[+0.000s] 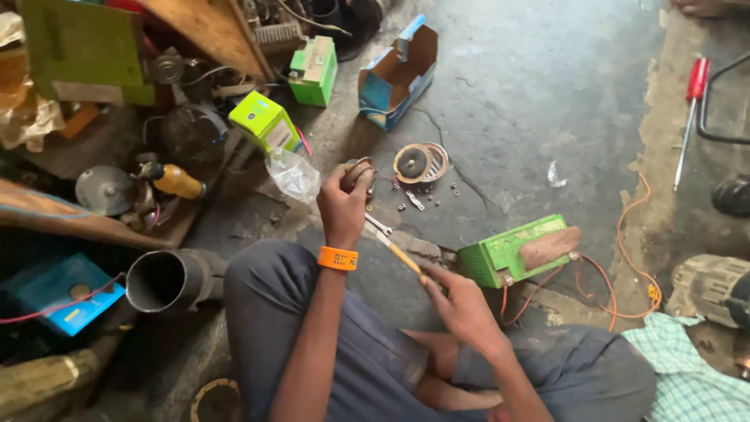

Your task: The person sits on the floor and uses a screwdriver to adjust a small cylindrical electrical component. They then connect an orange wire to a green battery and test the component by touching the wire to its terminals. The person repeats this testing process several times.

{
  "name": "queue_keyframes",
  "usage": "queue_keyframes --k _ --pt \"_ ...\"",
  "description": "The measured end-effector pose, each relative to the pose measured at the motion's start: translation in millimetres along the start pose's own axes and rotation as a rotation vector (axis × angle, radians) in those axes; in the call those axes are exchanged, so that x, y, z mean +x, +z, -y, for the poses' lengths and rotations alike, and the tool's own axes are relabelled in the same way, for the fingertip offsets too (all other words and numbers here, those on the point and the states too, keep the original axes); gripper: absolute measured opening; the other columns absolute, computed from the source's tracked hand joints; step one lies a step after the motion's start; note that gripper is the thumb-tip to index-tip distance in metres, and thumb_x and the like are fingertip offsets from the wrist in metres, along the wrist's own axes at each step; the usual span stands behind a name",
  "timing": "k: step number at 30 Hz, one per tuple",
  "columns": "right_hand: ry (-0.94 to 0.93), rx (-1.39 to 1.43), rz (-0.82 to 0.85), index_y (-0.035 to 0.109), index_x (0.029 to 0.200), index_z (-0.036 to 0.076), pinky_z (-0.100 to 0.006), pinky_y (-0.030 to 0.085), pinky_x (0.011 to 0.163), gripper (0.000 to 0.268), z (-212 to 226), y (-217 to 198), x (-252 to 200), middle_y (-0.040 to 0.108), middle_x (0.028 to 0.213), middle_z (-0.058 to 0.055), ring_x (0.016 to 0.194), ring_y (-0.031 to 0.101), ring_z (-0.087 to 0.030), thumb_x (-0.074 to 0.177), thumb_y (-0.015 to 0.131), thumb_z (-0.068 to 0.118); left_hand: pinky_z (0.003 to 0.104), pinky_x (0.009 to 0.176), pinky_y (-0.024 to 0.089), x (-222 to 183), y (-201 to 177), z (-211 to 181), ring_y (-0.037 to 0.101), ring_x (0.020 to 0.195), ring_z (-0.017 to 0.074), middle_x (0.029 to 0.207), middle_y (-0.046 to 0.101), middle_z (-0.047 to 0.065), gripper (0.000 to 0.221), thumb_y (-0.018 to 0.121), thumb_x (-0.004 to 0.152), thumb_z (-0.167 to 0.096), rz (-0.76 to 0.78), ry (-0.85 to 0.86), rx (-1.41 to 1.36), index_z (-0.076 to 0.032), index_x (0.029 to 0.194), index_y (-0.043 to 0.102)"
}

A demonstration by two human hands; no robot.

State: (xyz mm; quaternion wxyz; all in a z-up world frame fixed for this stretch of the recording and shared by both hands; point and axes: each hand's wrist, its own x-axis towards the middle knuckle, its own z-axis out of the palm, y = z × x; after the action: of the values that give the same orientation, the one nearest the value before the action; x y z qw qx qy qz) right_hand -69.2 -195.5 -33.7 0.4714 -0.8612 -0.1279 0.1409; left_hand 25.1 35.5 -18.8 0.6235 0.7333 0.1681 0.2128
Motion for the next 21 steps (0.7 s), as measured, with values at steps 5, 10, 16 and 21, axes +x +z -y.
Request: queue_keyframes --k 5,10,16,21 --pt "-0.111 -0.188 0.071 0.074 0.115 0.011 -0.044 0.053 0.082 0.030 1 26 0 0.075 0.098 -0.014 0.094 0.069 -0.035 0.087 0.072 0.021 0.030 0.059 0.062 2 -7 -2 0.070 0.077 0.0131 0.094 0.074 0.005 0.020 0.072 0.093 -0.021 0.154 -0.319 -0.480 -0.004 0.104 0.076" --pt "-0.232 -0.224 -0.090 0.075 0.112 0.009 -0.043 0.053 0.085 0.028 0 27 9 0.073 0.101 -0.014 0.098 0.069 -0.034 0.085 0.073 0.017 0.036 0.056 0.066 -3 -6 -8 0.074 0.078 0.0158 0.093 0.074 0.006 0.028 0.063 0.094 -0.036 0.324 -0.563 -0.605 -0.011 0.100 0.072" --pt "0.203 0.664 0.045 0.067 0.126 0.002 -0.033 0.058 0.077 0.042 -8 14 23 0.075 0.100 -0.011 0.086 0.071 -0.019 0.104 0.046 0.032 0.032 0.056 0.061 -13 2 -4 0.071 0.072 0.0194 0.091 0.074 0.013 0.039 0.058 0.105 -0.037 0.577 -0.492 -0.610 -0.001 0.106 0.074" --pt "0.090 1.269 0.094 0.056 0.124 -0.004 -0.036 0.057 0.072 0.046 -21 10 16 0.071 0.101 -0.017 0.083 0.070 -0.022 0.109 0.041 0.037 0.028 0.091 0.056 -26 2 -9 0.068 0.111 0.0159 0.137 0.067 0.015 0.037 0.054 0.086 -0.008 0.925 0.024 -0.361 0.001 0.118 0.070"
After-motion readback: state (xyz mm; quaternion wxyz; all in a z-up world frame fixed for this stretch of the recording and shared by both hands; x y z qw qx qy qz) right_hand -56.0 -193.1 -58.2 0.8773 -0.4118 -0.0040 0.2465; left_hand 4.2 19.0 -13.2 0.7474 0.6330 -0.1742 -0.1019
